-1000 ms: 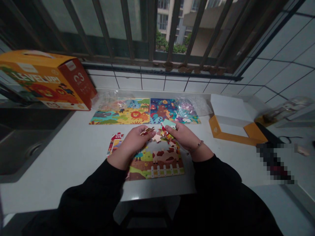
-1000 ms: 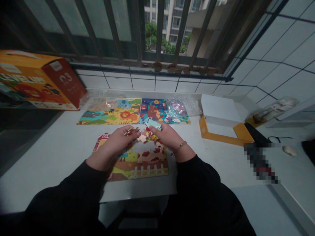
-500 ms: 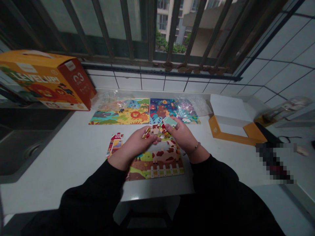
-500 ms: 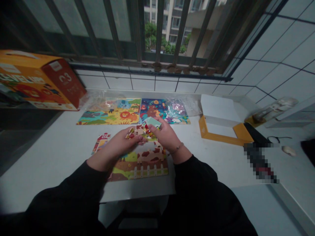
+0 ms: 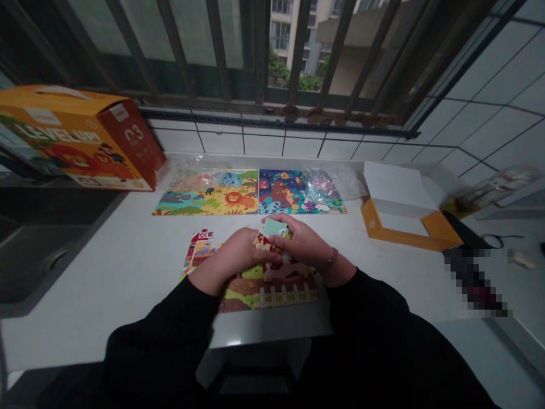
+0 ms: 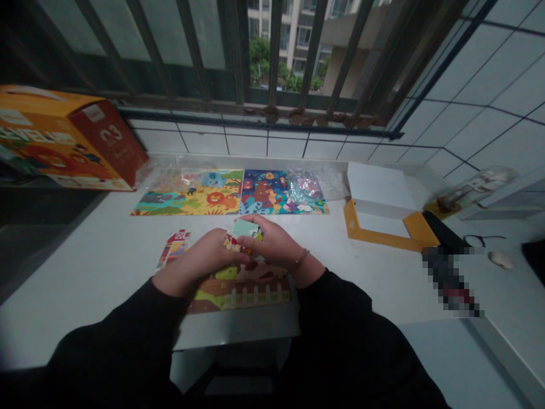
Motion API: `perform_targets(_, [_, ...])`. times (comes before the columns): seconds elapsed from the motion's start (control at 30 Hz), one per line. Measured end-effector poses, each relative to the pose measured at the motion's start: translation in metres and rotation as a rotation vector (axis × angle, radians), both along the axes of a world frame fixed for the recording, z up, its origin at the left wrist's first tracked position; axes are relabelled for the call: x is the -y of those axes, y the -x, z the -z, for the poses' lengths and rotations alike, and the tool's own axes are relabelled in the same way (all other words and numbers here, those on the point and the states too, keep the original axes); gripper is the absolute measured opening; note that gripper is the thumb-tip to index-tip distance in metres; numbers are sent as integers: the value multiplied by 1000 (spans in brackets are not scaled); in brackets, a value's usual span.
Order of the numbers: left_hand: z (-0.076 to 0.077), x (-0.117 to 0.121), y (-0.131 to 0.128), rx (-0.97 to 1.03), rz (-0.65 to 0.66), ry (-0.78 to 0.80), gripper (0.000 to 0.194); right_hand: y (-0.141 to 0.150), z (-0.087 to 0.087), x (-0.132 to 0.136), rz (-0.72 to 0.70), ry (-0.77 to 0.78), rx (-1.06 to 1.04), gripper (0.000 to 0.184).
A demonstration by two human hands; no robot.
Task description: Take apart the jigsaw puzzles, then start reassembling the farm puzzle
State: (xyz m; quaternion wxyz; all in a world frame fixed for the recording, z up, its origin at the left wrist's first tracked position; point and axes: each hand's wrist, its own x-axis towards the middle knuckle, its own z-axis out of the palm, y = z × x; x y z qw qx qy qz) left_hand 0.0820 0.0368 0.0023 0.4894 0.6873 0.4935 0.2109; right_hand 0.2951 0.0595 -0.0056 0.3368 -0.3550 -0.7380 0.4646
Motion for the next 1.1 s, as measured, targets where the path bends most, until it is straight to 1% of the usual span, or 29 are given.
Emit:
perform_targets(0.03, [2, -1, 0, 32, -42, -15, 28, 0, 0, 0, 24, 0, -3, 52])
perform_targets(0.1, [4, -4, 0, 130, -163, -37, 40, -2, 0, -2, 96, -20, -15, 48])
perform_targets(0.17, [6, -6, 2, 214, -291, -85, 52, -5, 1, -5, 164, -90, -19, 44])
perform_targets(0.23, [7, -8, 5, 170, -388, -183, 50, -7, 4, -9, 193, -172, 18, 40])
perform_targets(0.3, [9, -9, 9, 9, -439, -314, 41, -8, 9, -12, 180, -214, 115, 39])
perform_targets(0.33, [10, -9, 10, -79, -430, -372, 39, -9, 11, -13, 165, -219, 178, 39])
perform_targets(0.4, [14, -9, 11, -219, -350, -466, 40, -9, 14, -15, 144, -222, 285, 42])
perform_targets(0.5, [19, -7, 8, -401, -190, -539, 54, -13, 12, -16, 175, -225, 316, 41])
perform_targets(0.53, [20, -7, 7, -460, -153, -549, 58, -15, 10, -16, 216, -226, 300, 42])
perform_targets(0.63, [22, -5, 4, -583, -87, -561, 63, -26, 6, -20, 417, -185, 268, 45])
perform_targets(0.7, [22, -6, 3, -609, -71, -574, 64, -31, 5, -23, 513, -129, 279, 46])
perform_targets(0.77, [21, -7, 1, -617, -62, -586, 63, -33, 7, -25, 540, -92, 305, 43])
perform_targets(0.83, [21, -9, 0, -614, -58, -588, 58, -30, 10, -25, 530, -84, 332, 41])
perform_targets(0.93, [20, -11, -1, -609, -85, -556, 50, -26, 14, -24, 510, -80, 349, 46])
perform_targets(1.0, [20, -13, -1, -601, -115, -533, 50, -25, 15, -23, 500, -74, 348, 49])
perform_targets(1.1, [21, -14, 2, -531, -168, -493, 50, -26, 12, -23, 455, -71, 311, 44])
